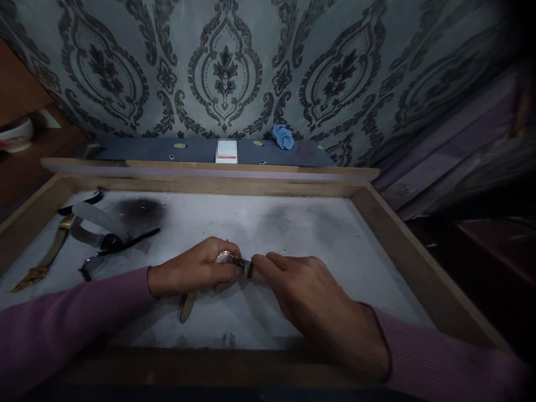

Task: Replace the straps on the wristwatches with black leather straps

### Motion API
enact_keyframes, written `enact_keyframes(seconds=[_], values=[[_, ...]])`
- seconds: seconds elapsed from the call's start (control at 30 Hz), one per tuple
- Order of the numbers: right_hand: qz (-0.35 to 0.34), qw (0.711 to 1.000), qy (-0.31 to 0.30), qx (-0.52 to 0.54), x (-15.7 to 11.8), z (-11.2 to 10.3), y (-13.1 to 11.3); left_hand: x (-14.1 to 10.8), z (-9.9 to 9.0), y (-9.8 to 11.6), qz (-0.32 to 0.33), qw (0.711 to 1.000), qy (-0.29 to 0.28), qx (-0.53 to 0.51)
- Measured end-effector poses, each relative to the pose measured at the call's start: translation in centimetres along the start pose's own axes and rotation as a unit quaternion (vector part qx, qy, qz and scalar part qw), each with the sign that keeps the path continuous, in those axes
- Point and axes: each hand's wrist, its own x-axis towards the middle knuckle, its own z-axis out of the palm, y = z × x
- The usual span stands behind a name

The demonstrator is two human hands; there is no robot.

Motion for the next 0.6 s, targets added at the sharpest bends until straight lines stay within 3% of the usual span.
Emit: enact_keyframes(seconds=[0.27, 0.6], values=[[0.02, 0.998, 0.025, 0.057, 0.04, 0.2, 0.16, -0.1, 0.03, 0.31, -0.008, 1.0, -0.002, -0.007], [0.021, 0.999, 0.001, 0.043, 0.1, 0.07, 0.06, -0.01, 0.03, 0.27, -0.01, 1.0, -0.001, 0.006]])
